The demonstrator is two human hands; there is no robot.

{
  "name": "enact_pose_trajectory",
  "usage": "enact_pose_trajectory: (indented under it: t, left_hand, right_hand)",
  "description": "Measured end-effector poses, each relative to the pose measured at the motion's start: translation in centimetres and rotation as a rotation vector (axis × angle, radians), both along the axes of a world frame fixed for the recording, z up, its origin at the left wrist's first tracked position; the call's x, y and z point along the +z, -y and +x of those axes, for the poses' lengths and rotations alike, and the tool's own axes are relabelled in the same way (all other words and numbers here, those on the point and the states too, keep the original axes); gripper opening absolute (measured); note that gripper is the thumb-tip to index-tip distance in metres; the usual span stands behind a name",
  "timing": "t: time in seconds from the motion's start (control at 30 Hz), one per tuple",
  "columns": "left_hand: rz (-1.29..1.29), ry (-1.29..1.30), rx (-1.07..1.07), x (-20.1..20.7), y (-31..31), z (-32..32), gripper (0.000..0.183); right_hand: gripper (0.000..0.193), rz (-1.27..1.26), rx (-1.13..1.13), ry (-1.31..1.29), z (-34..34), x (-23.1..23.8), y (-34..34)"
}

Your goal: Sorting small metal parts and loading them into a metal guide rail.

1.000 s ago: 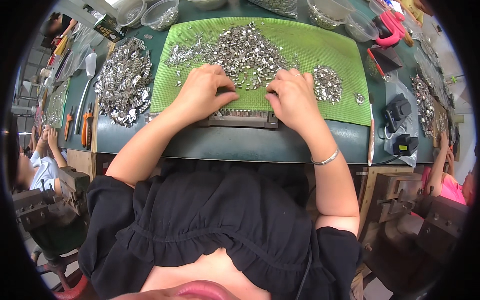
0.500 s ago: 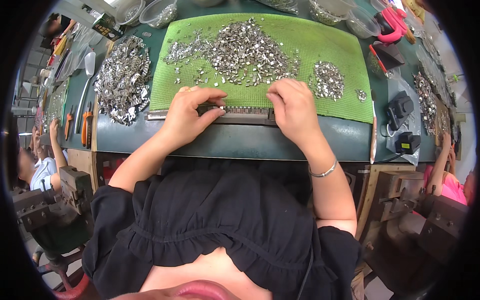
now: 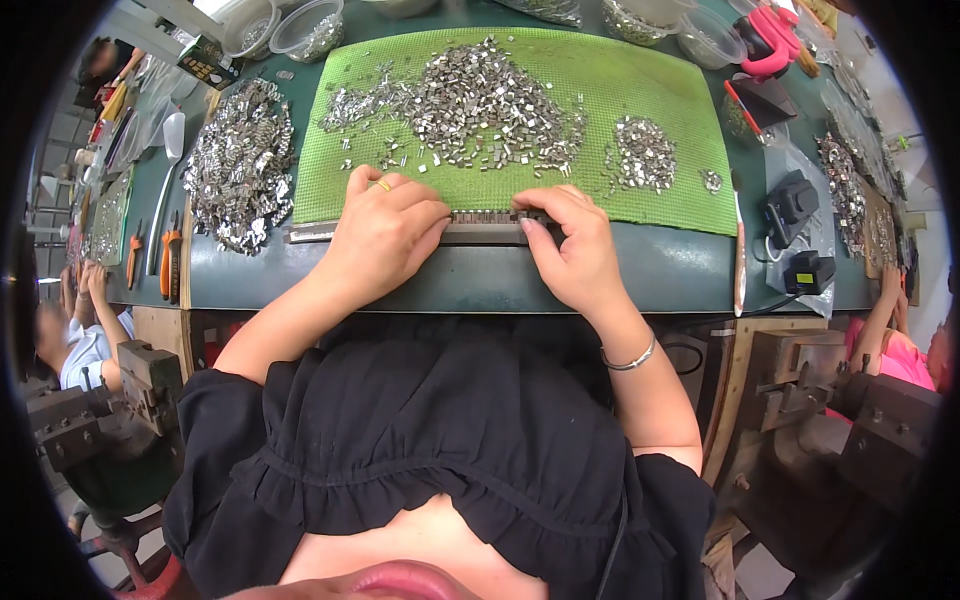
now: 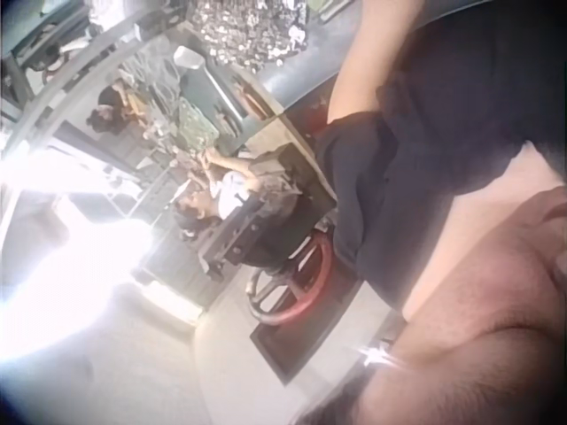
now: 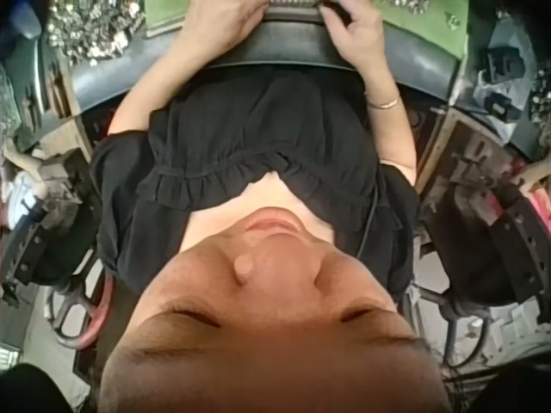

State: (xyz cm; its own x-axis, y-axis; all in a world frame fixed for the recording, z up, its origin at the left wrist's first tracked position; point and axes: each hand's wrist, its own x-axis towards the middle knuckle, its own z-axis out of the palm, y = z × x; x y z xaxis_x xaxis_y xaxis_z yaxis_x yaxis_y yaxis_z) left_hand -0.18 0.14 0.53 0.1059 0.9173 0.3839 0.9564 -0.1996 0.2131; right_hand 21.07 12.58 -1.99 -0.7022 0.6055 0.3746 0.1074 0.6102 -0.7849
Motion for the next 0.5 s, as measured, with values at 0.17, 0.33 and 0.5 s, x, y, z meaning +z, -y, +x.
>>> enact_pose_trajectory:
  t: [0.17, 0.33, 0.5]
  left_hand:
    - [-0.140, 0.241, 0.137, 0.6, 0.1, 0.6, 0.009]
    - [-0.190, 0.428, 0.141, 0.0, 0.3, -0.4, 0.016]
    - [-0.090, 0.226, 0.081, -0.2, 1.5, -0.6, 0.021]
  right_hand:
    - [0.014, 0.063, -0.014, -0.022, -0.5, 0.2, 0.5]
    - [0.014, 0.293, -0.007, 0.006, -0.5, 0.0, 0.8]
    - [0.019, 0.447, -0.029, 0.036, -0.3, 0.0, 1.5]
